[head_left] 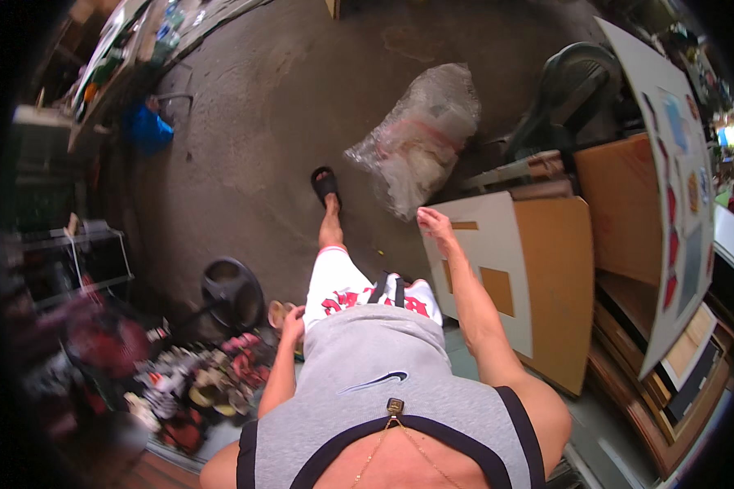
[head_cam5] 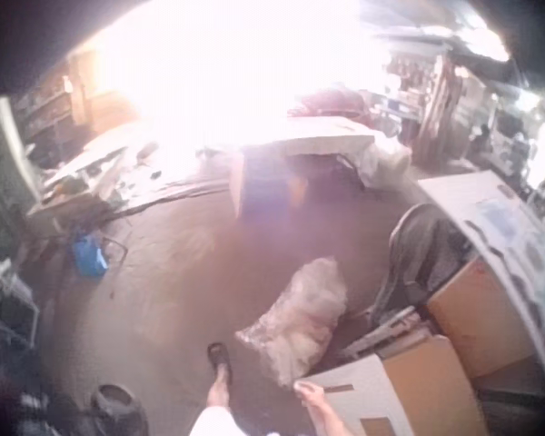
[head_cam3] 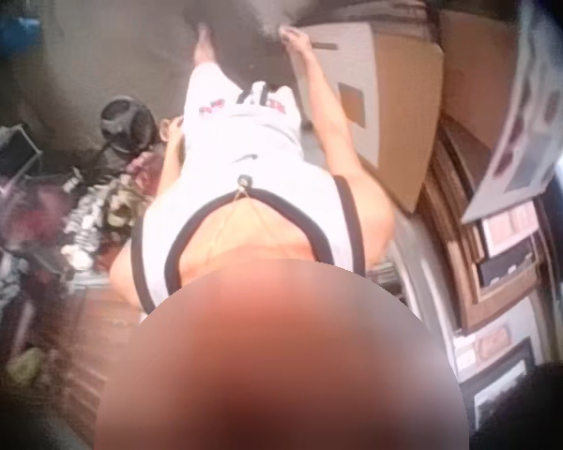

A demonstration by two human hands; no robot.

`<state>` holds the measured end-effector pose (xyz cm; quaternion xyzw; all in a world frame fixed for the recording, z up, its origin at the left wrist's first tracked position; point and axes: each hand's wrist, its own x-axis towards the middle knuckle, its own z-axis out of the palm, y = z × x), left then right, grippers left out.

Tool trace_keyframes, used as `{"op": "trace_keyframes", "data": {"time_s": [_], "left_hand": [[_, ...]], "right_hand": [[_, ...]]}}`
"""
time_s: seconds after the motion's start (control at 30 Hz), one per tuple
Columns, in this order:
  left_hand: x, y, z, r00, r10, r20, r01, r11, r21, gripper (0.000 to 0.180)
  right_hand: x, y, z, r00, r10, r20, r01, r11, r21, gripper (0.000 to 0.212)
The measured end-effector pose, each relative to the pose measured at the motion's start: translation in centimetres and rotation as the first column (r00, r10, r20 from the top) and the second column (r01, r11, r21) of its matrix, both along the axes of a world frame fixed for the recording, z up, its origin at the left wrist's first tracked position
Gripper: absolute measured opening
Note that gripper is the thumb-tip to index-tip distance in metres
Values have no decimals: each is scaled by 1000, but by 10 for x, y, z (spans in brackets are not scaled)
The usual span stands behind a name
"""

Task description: The person wraps a framed artwork with bubble wrap and secures it with packing tape. They then carry the wrapped frame to a stack of similar items and place it on top.

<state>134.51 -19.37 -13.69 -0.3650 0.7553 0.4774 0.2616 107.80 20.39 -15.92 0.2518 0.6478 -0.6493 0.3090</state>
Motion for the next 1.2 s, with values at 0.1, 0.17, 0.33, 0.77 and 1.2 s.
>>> {"op": "trace_keyframes", "data": {"time_s": [0.1,0.17,0.33,0.77,1.2], "left_hand": [[-88,-76,-17,966,41,254,-42,999,-3,34],[-164,-130,-23,954,-68,292,66,998,17,31],[-361,-245,-15,987,142,75,-131,982,-137,37],[-639,24,-91,164,-956,-243,949,221,-226,104],[-758,149,-46,326,-751,-574,945,250,210,22]], "right_hand": [[-55,-65,-79,974,-81,210,88,996,-25,43],[-89,-107,-132,884,-230,408,245,969,18,50],[-144,-180,-232,430,-669,606,809,584,71,67],[-255,-184,-157,-88,-967,238,879,-188,-439,10],[-345,-228,-25,102,-995,5,942,95,-322,29]]}}
